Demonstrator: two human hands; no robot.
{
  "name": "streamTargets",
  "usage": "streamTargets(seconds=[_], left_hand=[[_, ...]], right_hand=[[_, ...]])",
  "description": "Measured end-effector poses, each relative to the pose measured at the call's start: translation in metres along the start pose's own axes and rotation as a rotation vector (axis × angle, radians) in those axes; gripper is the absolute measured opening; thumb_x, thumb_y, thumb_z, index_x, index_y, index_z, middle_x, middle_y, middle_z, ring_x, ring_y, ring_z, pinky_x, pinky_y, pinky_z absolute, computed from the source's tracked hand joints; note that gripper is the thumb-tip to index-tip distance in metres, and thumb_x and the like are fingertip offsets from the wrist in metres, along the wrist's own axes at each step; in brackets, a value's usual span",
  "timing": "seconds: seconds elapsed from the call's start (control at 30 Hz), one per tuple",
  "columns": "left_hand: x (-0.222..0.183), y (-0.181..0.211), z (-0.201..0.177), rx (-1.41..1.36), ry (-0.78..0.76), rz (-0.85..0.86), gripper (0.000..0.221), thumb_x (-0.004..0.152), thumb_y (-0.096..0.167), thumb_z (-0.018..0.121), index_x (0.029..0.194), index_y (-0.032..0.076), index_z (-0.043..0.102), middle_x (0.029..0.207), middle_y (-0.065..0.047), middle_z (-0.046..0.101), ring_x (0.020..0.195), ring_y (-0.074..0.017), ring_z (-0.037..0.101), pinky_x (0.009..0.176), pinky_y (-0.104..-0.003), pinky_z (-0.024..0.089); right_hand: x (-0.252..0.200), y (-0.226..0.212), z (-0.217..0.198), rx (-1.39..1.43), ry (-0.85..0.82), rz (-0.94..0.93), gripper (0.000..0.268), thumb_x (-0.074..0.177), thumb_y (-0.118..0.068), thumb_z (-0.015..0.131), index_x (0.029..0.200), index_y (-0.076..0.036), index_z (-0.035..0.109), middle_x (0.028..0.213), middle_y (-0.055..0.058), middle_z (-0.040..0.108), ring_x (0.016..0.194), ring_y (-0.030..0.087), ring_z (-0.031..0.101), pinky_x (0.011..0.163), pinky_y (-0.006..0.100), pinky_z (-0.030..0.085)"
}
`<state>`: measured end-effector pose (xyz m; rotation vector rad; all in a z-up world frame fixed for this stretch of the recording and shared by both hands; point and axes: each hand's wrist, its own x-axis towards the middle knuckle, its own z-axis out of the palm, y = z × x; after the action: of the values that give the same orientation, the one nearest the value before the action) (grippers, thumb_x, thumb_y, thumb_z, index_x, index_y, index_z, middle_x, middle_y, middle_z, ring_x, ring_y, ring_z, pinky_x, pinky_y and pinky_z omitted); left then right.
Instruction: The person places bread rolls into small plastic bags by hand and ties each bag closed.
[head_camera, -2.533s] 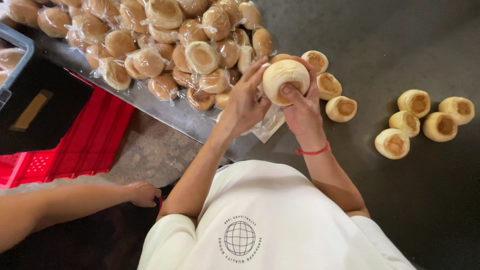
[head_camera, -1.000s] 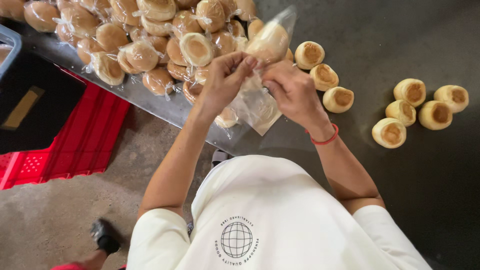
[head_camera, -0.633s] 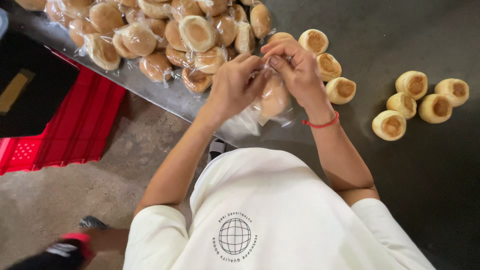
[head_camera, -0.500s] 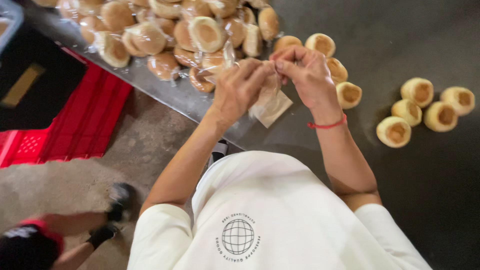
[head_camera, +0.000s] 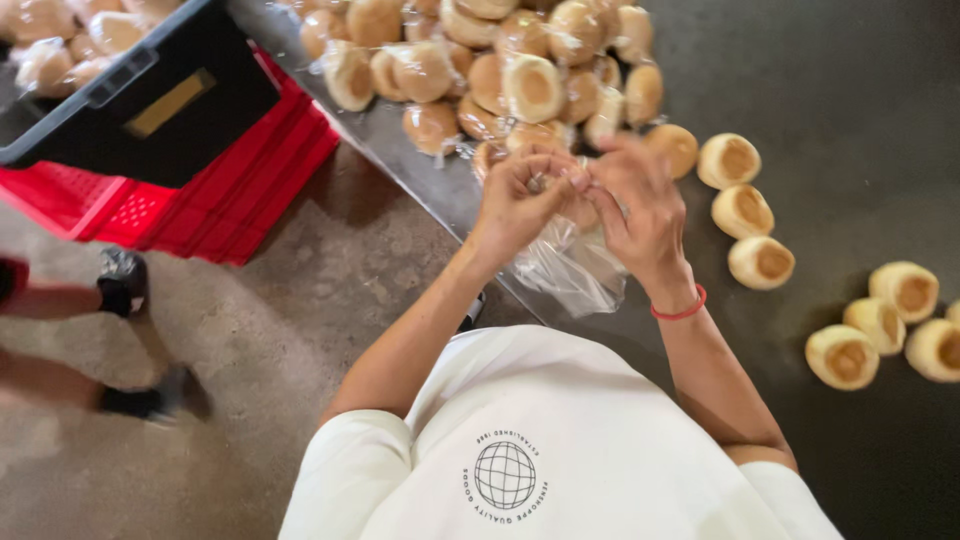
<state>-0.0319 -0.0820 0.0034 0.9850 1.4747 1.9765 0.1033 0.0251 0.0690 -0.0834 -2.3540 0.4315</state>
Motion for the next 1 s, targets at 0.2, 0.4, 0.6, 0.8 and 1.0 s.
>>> streamTargets(seconds=[0.2, 0.4, 0.6, 0.8, 1.0], left_hand=[[-0.01, 0.01, -0.057, 0.058, 0.144, -0.092, 0.013, 0.094, 0.018, 0.076, 0.095, 0.005, 0.078, 0.105, -0.004, 0.067, 0.089, -0.0113, 0.068, 0.074, -0.026, 0.06], [-0.045, 0.013, -0.125, 0.397, 0.426, -0.186, 0.026, 0.087, 0.028, 0.082, 0.1, 0.006, 0.08, 0.101, -0.006, 0.076, 0.095, -0.0153, 0.07, 0.082, -0.031, 0.052], [-0.068, 0.006, -0.148, 0.481, 0.558, -0.215, 0.021, 0.088, 0.025, 0.082, 0.097, 0.006, 0.078, 0.097, -0.008, 0.074, 0.09, -0.0165, 0.07, 0.079, -0.029, 0.053], [-0.025, 0.043, -0.148, 0.572, 0.583, 0.136, 0.014, 0.093, 0.013, 0.078, 0.105, 0.008, 0.075, 0.097, -0.006, 0.067, 0.085, -0.0158, 0.063, 0.073, -0.029, 0.052], [0.043, 0.061, -0.119, 0.447, 0.472, 0.377, 0.02, 0.102, 0.018, 0.078, 0.114, 0.004, 0.071, 0.109, -0.005, 0.072, 0.095, -0.0149, 0.069, 0.083, -0.031, 0.056]], right_hand=[[0.003, -0.013, 0.025, 0.1, -0.039, -0.075, 0.013, 0.091, 0.006, 0.071, 0.1, -0.002, 0.066, 0.109, 0.011, 0.068, 0.104, 0.033, 0.067, 0.095, 0.043, 0.055], [0.054, -0.011, 0.068, 0.446, -0.581, 0.273, 0.005, 0.091, -0.005, 0.067, 0.089, 0.0, 0.066, 0.076, 0.011, 0.069, 0.067, 0.023, 0.071, 0.06, 0.034, 0.054], [0.16, -0.051, 0.128, 0.429, -0.285, -0.031, 0.014, 0.106, -0.012, 0.07, 0.1, 0.0, 0.071, 0.091, 0.012, 0.067, 0.079, 0.022, 0.064, 0.069, 0.036, 0.048], [0.143, -0.052, 0.146, 0.635, -0.449, 0.096, 0.035, 0.103, -0.018, 0.07, 0.13, 0.002, 0.06, 0.113, 0.013, 0.063, 0.089, 0.014, 0.066, 0.074, 0.027, 0.053], [0.079, 0.004, 0.13, 1.014, -0.228, 0.565, 0.018, 0.106, -0.015, 0.066, 0.112, 0.001, 0.073, 0.102, 0.003, 0.072, 0.095, 0.009, 0.064, 0.088, 0.023, 0.052]])
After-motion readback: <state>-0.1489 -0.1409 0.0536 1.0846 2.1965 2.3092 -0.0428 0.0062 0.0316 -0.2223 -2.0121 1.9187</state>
